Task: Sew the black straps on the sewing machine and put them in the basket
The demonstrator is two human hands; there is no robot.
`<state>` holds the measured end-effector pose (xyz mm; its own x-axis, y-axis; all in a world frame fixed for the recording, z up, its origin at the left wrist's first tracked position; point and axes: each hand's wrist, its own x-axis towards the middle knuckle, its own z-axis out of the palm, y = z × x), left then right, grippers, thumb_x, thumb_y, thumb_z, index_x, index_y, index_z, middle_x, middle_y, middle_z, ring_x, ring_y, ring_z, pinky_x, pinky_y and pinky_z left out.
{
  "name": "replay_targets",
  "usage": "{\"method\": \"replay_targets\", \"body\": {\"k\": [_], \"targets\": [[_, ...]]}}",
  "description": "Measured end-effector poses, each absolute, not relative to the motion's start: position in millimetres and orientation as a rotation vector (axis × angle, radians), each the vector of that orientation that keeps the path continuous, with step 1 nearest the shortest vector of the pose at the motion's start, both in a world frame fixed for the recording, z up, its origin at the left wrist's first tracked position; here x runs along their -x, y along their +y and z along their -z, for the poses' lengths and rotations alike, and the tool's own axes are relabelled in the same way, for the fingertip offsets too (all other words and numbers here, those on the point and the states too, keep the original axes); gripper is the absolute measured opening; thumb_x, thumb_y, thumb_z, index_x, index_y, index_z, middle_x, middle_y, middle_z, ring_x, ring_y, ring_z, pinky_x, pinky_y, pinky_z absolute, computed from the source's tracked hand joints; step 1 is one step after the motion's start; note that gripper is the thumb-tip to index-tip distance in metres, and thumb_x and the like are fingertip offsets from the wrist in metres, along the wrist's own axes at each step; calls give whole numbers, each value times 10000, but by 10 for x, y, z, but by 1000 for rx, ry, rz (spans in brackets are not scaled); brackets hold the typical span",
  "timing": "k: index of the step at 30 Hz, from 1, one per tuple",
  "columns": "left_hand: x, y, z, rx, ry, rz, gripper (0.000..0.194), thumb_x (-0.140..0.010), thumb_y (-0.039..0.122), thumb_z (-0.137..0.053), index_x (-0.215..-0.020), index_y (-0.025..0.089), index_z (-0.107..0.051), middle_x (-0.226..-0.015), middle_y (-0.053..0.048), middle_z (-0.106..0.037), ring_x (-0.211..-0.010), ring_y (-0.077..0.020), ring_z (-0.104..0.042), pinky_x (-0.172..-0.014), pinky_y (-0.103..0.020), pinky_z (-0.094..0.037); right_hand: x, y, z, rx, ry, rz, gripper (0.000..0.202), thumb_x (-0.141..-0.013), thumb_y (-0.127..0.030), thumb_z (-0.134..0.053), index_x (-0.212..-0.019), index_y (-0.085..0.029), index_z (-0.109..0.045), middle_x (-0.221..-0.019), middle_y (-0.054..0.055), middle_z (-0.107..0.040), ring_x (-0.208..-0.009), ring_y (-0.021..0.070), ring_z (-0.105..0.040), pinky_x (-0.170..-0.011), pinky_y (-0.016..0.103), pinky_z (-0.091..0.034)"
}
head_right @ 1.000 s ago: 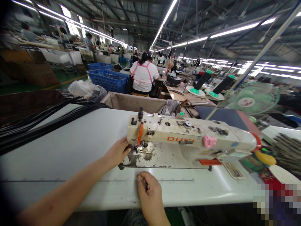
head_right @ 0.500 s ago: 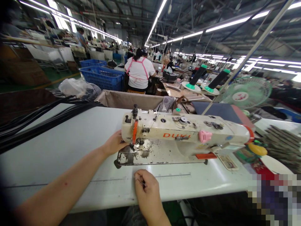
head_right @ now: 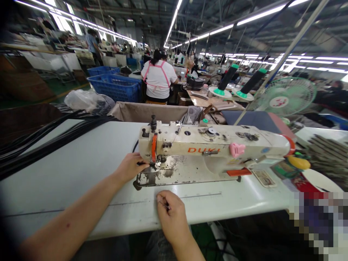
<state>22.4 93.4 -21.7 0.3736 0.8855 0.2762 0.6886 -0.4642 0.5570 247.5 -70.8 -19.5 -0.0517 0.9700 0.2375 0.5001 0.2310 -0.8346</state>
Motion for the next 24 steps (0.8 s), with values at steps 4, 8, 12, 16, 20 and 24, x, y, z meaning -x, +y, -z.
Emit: {"method": "replay_targets", "body": {"k": [4, 8, 12, 16, 20, 24], "targets": [[-259, 915, 183, -2246, 1419, -767, 86, -830, 204, -750, -830, 256, -819, -915, -8, -784, -871, -186, -722, -843, -292, -552, -2473, -717, 183, 1374, -1672, -709, 207, -996, -303, -534, -861, -220, -667, -695, -20, -578, -649, 145, -547, -626, 250, -424], [-278, 838, 136, -2210, 1464, -730, 114, -843, 196, -721, -865, 257, -814, -983, -10, -769, -921, -191, -721, -861, -291, -562, -2475, -706, 178, 1371, -1668, -709, 199, -991, -288, -532, -860, -221, -667, -703, -20, -582, -657, 145, -553, -638, 249, -429], [-322, 658, 114, -2178, 1506, -672, 130, -854, 192, -690, -902, 243, -800, -982, -18, -737, -840, -181, -711, -786, -293, -568, -2469, -697, 171, 1383, -1668, -708, 172, -970, -253, -535, -860, -224, -665, -702, -22, -587, -658, 148, -560, -649, 252, -433], [-424, 472, 151, -2070, 1577, -632, 143, -836, 164, -688, -921, 227, -783, -960, -27, -725, -813, -169, -713, -770, -278, -567, -2460, -695, 158, 1387, -1672, -702, 158, -949, -234, -538, -853, -226, -663, -710, -16, -605, -658, 153, -558, -652, 258, -436], [-527, 369, 215, -1997, 1626, -631, 185, -819, 156, -690, -969, 227, -772, -1008, -53, -749, -852, -181, -730, -785, -271, -567, -2457, -706, 159, 1396, -1672, -709, 156, -952, -231, -536, -872, -224, -670, -717, -13, -610, -671, 155, -564, -664, 261, -438], [-600, 310, 209, -1978, 1682, -578, 229, -826, 193, -688, -1044, 226, -752, -1074, -80, -750, -832, -194, -734, -766, -280, -560, -2454, -713, 160, 1382, -1679, -709, 156, -950, -223, -536, -867, -223, -668, -724, -11, -612, -686, 155, -569, -669, 260, -438]]}}
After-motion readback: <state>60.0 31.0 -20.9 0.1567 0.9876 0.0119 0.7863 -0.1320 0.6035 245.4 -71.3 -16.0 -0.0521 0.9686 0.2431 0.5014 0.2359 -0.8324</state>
